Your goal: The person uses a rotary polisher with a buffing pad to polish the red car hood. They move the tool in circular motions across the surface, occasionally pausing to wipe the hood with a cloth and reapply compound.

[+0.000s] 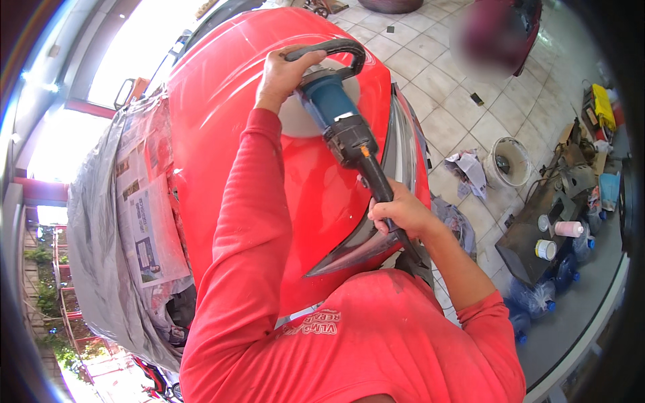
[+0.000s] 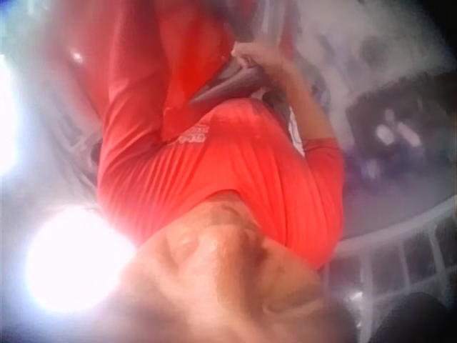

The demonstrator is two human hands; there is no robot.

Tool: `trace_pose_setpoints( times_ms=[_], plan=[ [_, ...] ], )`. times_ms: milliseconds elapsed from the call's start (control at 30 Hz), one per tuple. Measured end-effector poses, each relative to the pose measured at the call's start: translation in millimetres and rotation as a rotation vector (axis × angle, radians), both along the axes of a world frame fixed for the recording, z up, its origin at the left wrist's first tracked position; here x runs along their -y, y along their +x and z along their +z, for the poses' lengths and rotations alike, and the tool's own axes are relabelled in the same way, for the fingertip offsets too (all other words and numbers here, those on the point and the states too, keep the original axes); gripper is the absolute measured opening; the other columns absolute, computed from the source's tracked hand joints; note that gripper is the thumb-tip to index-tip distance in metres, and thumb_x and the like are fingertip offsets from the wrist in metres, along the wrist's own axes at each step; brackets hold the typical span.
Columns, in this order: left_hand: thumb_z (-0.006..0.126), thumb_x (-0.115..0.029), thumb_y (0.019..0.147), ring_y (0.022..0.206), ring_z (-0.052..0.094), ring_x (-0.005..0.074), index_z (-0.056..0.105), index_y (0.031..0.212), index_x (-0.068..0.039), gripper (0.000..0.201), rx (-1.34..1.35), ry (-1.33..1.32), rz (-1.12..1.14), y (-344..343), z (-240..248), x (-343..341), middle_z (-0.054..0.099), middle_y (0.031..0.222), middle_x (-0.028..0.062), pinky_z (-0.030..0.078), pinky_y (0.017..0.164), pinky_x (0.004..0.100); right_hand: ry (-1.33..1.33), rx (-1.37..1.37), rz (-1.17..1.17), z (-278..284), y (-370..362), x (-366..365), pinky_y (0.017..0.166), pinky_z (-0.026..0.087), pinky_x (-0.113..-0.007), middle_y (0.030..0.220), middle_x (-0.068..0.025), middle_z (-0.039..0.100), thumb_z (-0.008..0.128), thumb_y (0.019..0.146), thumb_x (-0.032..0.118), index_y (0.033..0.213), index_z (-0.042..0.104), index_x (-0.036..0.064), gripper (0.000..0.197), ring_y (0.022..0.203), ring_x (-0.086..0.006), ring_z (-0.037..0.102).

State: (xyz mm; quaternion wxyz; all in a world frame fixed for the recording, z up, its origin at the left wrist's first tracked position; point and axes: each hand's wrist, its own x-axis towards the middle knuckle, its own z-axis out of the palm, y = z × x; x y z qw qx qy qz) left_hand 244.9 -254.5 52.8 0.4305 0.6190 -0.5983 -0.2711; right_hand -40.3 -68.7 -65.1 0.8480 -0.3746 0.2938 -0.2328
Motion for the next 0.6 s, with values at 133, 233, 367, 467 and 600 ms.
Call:
trace_pose_setpoints(
  times_ms=[133,233,367,467,600],
  plan=[
    [0.094,-0.039,0.078,0.085,0.073,0.0166,0.084,0.114,0.000,0.054,-0.021,-0.016,0.053,35,5,-49,0.081,0.099,0.0090,0.060,0.075,0.0302,-0.021,0.006,0.038,9,24,-35,0.047,0.050,-0.033,0.077,-0.0070,0.064,0.072,0.088,-0.002,0.143,0.050,-0.0011,0.060,0.055,-0.0158,0.064],
    [0.094,-0.039,0.077,0.084,0.073,0.0171,0.084,0.114,0.001,0.055,-0.006,0.000,0.114,61,12,-87,0.080,0.099,0.0092,0.059,0.075,0.0309,-0.036,-0.001,0.082,18,41,-60,0.047,0.050,-0.033,0.076,-0.0072,0.063,0.072,0.088,-0.002,0.144,0.049,-0.0014,0.061,0.054,-0.0164,0.063],
    [0.094,-0.038,0.078,0.083,0.072,0.0171,0.083,0.114,0.002,0.055,0.001,-0.034,0.203,103,18,-147,0.080,0.097,0.0092,0.059,0.075,0.0313,-0.047,-0.005,0.161,27,72,-96,0.047,0.049,-0.033,0.075,-0.0085,0.062,0.070,0.087,-0.003,0.143,0.048,-0.0025,0.061,0.052,-0.0172,0.062],
    [0.093,-0.036,0.081,0.081,0.071,0.0157,0.083,0.113,0.003,0.051,0.023,-0.044,0.260,139,24,-197,0.080,0.095,0.0078,0.057,0.075,0.0299,-0.074,0.004,0.256,28,98,-122,0.049,0.050,-0.033,0.078,-0.0097,0.064,0.069,0.086,-0.003,0.150,0.046,-0.0019,0.068,0.053,-0.0180,0.063],
    [0.090,-0.033,0.085,0.080,0.071,0.0145,0.083,0.110,0.003,0.044,0.045,-0.020,0.351,180,33,-266,0.079,0.092,0.0071,0.055,0.073,0.0293,-0.102,0.043,0.366,29,127,-150,0.048,0.047,-0.033,0.073,-0.0052,0.057,0.070,0.087,-0.002,0.150,0.048,-0.0031,0.066,0.051,-0.0164,0.061]
  ],
)
